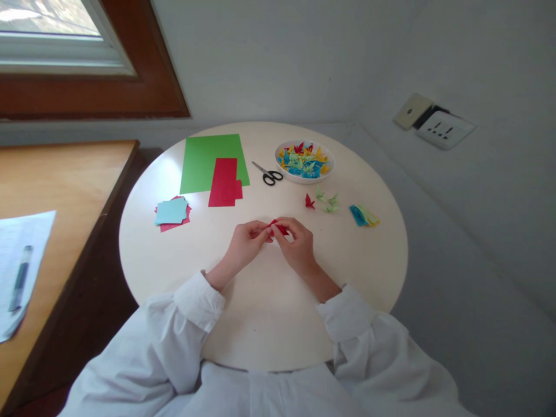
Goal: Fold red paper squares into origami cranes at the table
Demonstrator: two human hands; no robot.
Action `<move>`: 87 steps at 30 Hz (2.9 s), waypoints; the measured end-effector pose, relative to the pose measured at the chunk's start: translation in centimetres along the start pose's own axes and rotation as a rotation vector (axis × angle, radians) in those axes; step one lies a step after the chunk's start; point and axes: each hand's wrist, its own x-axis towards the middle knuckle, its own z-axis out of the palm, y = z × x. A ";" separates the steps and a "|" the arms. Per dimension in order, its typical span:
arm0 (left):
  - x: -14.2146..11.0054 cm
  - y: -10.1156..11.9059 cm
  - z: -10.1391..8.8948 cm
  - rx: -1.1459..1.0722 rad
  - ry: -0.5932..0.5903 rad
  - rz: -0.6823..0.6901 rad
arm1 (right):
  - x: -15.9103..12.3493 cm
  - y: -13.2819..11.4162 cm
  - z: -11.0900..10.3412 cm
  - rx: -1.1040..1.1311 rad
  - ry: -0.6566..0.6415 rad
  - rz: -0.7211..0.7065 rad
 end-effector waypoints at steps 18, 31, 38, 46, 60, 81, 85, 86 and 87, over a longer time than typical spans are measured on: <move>-0.3 -1.0 0.2 0.223 0.005 0.085 | 0.1 -0.2 0.2 -0.093 -0.006 -0.024; -0.2 -0.6 -0.1 0.272 0.157 0.085 | 0.3 0.4 -0.4 -0.138 -0.059 -0.068; -0.1 -0.7 -0.9 0.223 0.067 0.271 | 0.3 0.3 -0.3 0.013 -0.109 0.131; -0.1 -0.4 -0.9 0.212 0.012 0.192 | 0.1 1.0 0.0 0.143 -0.122 0.232; 0.3 0.0 -1.5 0.107 -0.061 0.157 | 0.0 0.8 -0.3 0.138 -0.099 0.131; -0.1 0.5 -1.1 0.190 0.028 0.230 | 0.1 0.0 0.0 0.326 -0.086 0.295; -0.1 0.5 -1.1 0.193 0.039 0.251 | 0.1 -0.1 0.1 0.338 -0.079 0.325; -0.1 0.5 -1.1 0.192 0.039 0.255 | 0.1 -0.2 0.1 0.348 -0.073 0.334; -0.1 0.4 -1.0 0.195 0.040 0.259 | 0.1 -0.2 0.1 0.358 -0.067 0.342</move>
